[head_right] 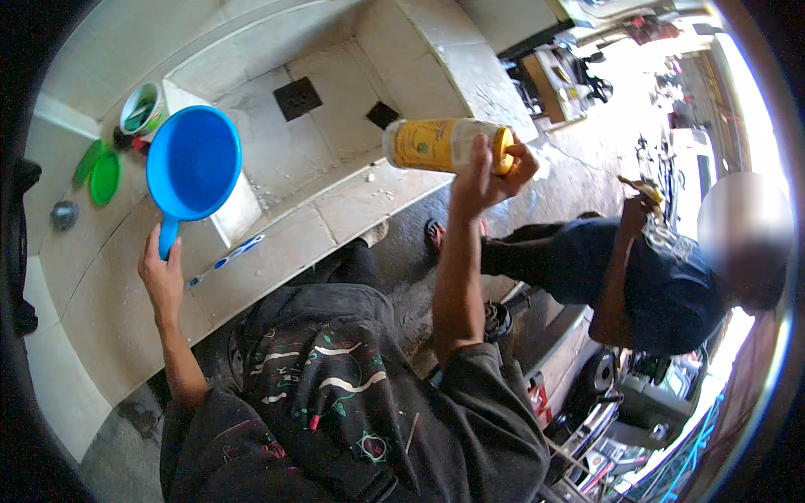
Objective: The person sprinkles a white powder from a yellow-labeled container onto a tiled sink surface and into the basin, then uses a blue plastic scoop to move the powder around. A second person briefly appears and uses a toothbrush to scrub the sink while the first person continues handling the powder and scoop.
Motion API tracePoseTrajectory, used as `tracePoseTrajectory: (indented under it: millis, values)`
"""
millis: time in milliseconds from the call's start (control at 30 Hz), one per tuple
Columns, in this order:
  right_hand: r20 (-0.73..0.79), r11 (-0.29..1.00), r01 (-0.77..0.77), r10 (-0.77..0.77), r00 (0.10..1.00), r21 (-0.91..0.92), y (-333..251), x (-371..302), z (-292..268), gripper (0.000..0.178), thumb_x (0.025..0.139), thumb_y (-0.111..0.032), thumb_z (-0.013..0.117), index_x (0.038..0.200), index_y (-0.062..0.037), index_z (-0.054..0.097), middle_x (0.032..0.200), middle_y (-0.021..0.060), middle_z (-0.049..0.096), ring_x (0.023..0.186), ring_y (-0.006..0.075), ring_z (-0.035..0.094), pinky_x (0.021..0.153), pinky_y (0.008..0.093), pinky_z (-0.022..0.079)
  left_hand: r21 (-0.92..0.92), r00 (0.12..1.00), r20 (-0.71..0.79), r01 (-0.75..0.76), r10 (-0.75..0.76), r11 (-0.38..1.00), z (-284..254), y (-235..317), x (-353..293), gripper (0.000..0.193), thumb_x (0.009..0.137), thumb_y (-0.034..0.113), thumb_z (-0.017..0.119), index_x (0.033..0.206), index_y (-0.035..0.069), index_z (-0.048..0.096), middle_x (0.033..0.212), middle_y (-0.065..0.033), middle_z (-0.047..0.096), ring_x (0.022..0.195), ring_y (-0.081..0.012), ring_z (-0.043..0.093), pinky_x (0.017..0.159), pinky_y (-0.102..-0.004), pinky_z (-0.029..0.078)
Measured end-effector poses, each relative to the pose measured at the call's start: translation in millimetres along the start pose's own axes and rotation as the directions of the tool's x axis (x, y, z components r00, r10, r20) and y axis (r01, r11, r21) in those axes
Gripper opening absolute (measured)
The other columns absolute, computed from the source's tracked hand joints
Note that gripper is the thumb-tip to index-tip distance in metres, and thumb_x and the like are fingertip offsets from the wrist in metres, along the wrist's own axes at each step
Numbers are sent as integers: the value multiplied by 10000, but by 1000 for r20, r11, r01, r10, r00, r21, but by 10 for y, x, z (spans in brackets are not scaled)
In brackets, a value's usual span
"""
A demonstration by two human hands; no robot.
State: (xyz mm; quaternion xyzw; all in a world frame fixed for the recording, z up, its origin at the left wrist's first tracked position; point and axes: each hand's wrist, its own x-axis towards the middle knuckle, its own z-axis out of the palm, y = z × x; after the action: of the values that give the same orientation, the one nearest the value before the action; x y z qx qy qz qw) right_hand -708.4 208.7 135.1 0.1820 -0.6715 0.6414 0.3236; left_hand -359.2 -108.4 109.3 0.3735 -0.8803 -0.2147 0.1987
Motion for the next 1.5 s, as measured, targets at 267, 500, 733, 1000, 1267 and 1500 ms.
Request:
tracePoseTrajectory:
  millis: [267,500,733,1000,1267,1500]
  values:
    - [-335,957,65,35,941,283,-214,91,-41,377,719,-76,696,982,-16,432,970,107,516,950,214,543,871,372,434,-63,994,79,-64,69,996,225,223,119,358,823,102,611,1132,-56,523,991,-226,563,907,-390,554,760,-432,434]
    - [-340,978,114,-48,939,176,-54,597,-231,291,777,-110,616,986,-37,426,927,106,524,909,212,552,776,309,472,-114,988,78,-126,135,986,310,364,217,352,829,112,613,1128,-54,525,920,-212,548,846,-380,549,725,-441,429]
    - [-293,984,178,-162,942,27,266,875,-229,274,784,-154,664,945,-26,483,880,124,555,760,190,571,734,316,498,-23,993,83,-84,85,996,453,565,286,349,834,112,611,1132,-49,527,949,-216,555,856,-387,553,734,-434,429]
    - [-220,908,353,-401,889,-227,697,1025,-475,394,716,-73,715,1016,-26,463,1031,115,526,937,218,536,800,341,483,-12,991,130,-21,23,1000,610,1009,286,321,833,115,609,1113,-27,546,951,-219,570,878,-386,561,750,-438,431]
    - [-265,950,207,-267,927,-233,931,1320,-957,432,732,-166,710,1011,-26,412,1046,151,501,958,274,538,836,420,501,60,1000,-11,-10,11,998,840,1228,138,311,821,97,610,1100,-30,557,935,-227,588,896,-394,569,753,-445,436]
    - [-214,895,258,-350,912,-365,1080,1798,-820,467,707,-248,757,1006,-15,483,948,110,498,871,234,527,775,347,485,169,985,160,38,-66,985,1130,1243,458,225,808,70,601,1010,-26,576,899,-236,584,866,-421,552,733,-454,434]
